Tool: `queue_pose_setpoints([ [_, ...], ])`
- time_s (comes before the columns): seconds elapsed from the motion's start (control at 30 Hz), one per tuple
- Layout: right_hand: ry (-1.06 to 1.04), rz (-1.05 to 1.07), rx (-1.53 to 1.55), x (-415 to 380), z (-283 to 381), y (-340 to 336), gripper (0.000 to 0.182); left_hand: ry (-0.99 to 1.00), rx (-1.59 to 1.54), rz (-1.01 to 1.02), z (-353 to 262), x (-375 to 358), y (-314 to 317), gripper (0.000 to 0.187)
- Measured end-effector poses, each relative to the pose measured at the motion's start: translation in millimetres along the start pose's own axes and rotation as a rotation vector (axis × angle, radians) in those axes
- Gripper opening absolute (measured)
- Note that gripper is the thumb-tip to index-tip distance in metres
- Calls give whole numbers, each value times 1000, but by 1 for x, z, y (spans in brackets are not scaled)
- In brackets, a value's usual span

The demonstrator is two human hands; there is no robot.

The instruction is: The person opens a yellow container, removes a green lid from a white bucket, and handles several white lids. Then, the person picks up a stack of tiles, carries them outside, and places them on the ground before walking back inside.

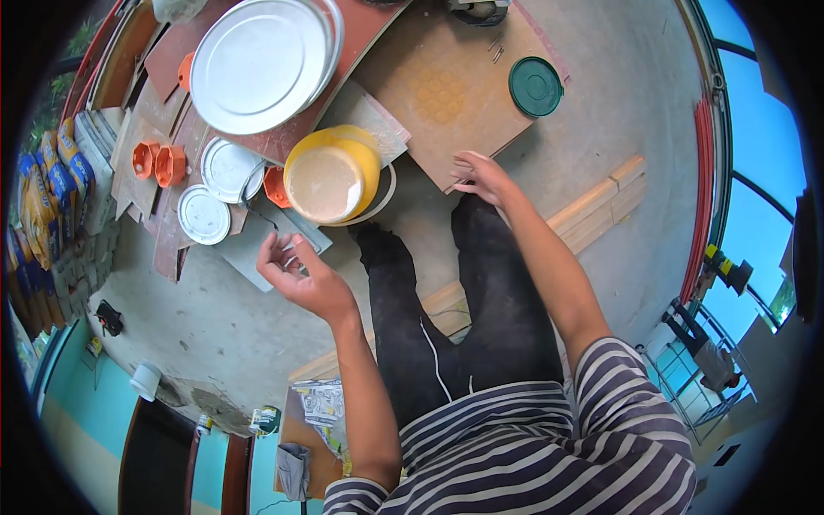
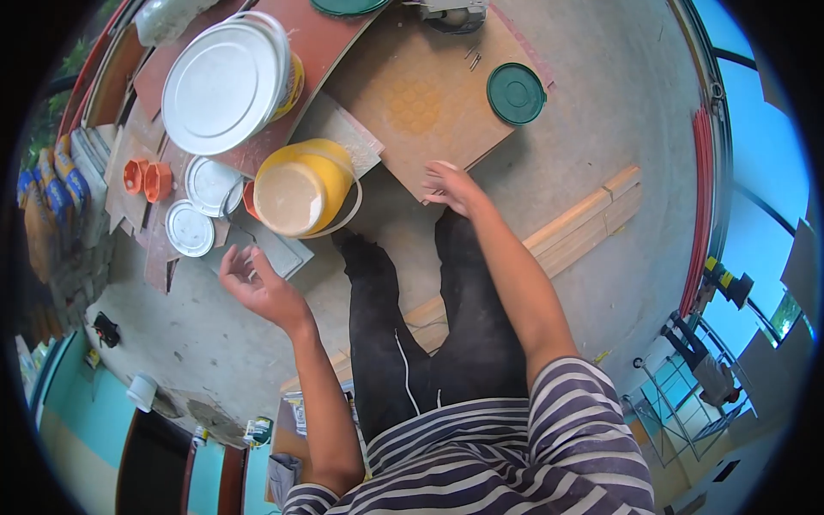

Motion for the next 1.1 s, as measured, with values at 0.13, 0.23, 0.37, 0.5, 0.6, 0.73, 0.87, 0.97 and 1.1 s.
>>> queue_pose_setpoints([
  [0.13,-13,-192,145,19,19,-149,44,242,-102,88,-73,-25,72,23],
  [0.23,-94,-285,229,55,54,-220,50,318,84,278,-89,-36,184,17],
  [0.37,-58,-399,110,104,131,-270,59,548,173,415,-81,-38,404,19],
  [0.5,-76,-290,-197,126,177,-319,64,638,456,508,-50,-51,534,46],
  [0.6,133,-131,-265,116,195,-316,64,629,611,524,-53,-60,577,57],
  [0.73,142,-25,-245,133,178,-313,76,589,719,451,-53,-69,592,51],
  [0.87,141,-43,-112,140,157,-303,70,595,690,384,-50,-69,598,37],
  [0.97,121,-84,-89,138,155,-301,51,598,666,375,-45,-71,601,28],
  [1.1,81,-104,-93,139,153,-303,67,567,585,402,-39,-67,603,20],
])
Point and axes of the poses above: each hand's wrist, its own x-axis towards the middle knuckle, its own y-axis out of the palm, z = x × y, the point moved 5 cm from there along x, towards the middle knuckle, and after that the axes turned 8 degrees about x, right-handed, at the moved point
